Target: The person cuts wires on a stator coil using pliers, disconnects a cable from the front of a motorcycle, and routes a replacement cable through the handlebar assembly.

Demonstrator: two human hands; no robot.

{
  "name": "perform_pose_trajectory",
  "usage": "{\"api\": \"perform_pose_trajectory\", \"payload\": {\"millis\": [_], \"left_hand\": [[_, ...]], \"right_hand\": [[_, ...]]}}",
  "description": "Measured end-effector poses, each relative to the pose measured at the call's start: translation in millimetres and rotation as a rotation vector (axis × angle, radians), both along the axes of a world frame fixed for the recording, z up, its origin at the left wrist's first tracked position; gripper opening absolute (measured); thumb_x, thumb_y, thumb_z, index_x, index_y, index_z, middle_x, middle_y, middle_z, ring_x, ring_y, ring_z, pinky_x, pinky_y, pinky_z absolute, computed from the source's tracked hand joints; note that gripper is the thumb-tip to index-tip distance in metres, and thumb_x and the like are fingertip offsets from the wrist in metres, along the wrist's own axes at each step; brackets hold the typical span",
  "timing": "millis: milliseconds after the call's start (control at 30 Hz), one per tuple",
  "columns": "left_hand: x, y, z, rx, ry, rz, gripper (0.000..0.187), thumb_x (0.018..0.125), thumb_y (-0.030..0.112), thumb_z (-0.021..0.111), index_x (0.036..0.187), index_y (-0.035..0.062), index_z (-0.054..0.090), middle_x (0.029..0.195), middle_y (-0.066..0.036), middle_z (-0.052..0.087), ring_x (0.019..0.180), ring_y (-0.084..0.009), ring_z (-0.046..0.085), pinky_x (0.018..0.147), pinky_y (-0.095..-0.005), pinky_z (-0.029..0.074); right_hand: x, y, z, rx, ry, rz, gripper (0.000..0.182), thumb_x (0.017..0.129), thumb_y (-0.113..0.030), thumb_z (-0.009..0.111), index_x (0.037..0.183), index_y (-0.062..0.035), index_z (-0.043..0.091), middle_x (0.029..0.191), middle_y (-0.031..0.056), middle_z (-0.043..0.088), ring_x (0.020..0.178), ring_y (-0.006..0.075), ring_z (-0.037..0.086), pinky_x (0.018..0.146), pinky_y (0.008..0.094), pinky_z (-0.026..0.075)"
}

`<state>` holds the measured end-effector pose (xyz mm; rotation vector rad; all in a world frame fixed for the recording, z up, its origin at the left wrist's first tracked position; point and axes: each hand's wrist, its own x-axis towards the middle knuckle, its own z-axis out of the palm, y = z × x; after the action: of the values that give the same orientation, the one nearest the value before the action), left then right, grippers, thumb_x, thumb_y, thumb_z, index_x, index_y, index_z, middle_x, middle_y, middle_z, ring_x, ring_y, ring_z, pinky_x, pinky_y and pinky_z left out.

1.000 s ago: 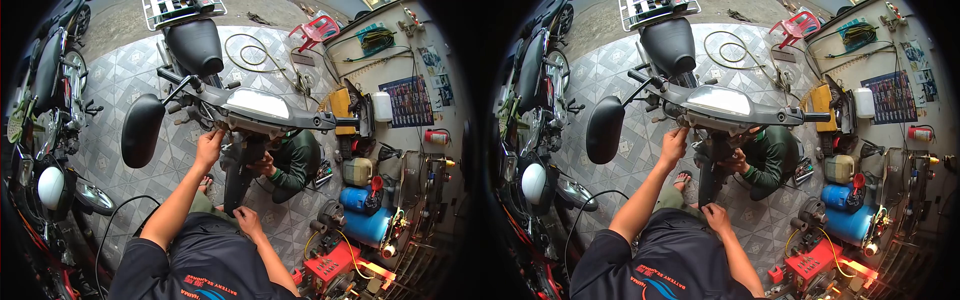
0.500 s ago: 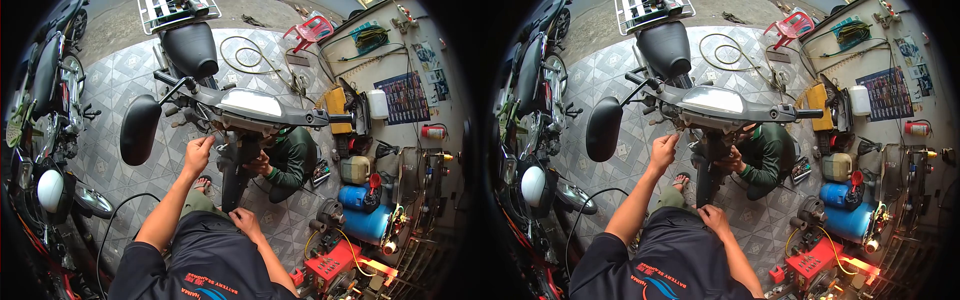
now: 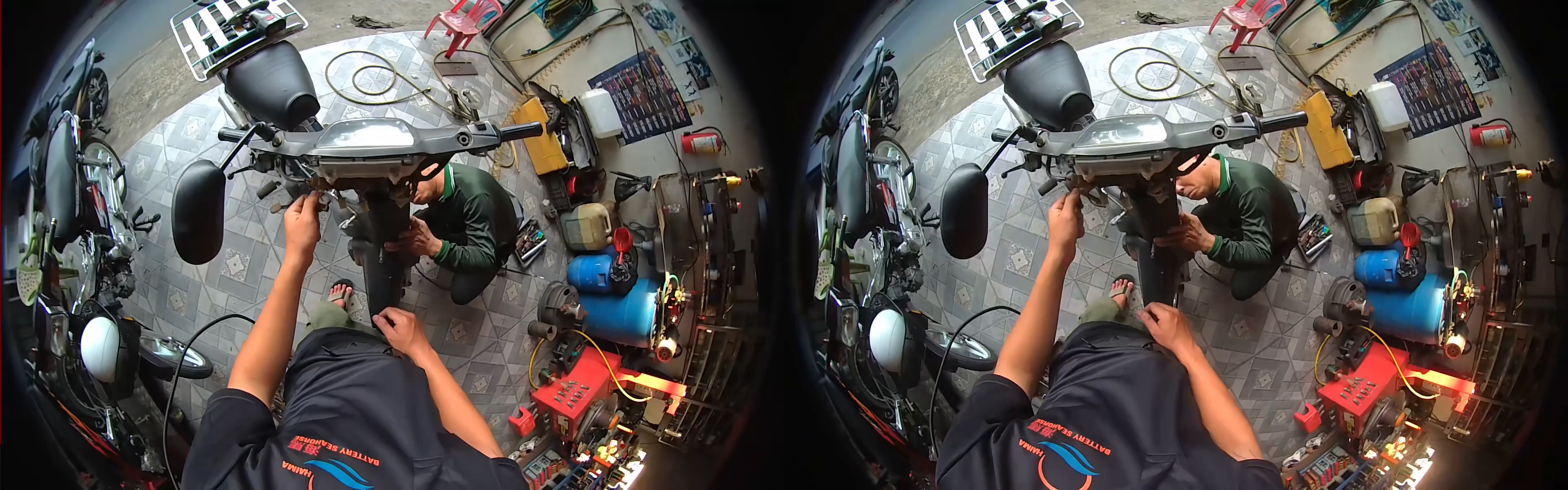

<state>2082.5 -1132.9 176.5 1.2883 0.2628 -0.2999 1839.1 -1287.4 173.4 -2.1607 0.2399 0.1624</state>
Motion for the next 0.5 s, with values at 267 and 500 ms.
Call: {"api": "perform_pose_trajectory", "payload": {"millis": [267,500], "left_hand": [[-0.1,5.5,14.5,0.072,0.024,-0.016,0.024,0.092,0.031,0.057,0.076,0.0144,0.050,0.052,0.010,0.035,0.039,-0.0024,0.026,0.035,-0.0222,0.020],[-1.9,-4.7,12.0,0.098,0.049,-0.064,0.025,0.091,0.033,0.057,0.079,0.0120,0.053,0.054,0.008,0.037,0.040,-0.0033,0.028,0.036,-0.0225,0.023]], "right_hand": [[-4.4,12.0,-12.1,0.043,-0.089,-0.009,0.024,0.088,-0.023,0.061,0.082,0.0000,0.061,0.075,0.0154,0.061,0.070,0.0333,0.060,0.061,0.0381,0.046],[-22.9,11.8,-14.5,0.089,-0.025,-0.116,0.023,0.089,-0.025,0.060,0.091,-0.0029,0.065,0.085,0.0148,0.066,0.083,0.0332,0.063,0.071,0.0397,0.049]]}}
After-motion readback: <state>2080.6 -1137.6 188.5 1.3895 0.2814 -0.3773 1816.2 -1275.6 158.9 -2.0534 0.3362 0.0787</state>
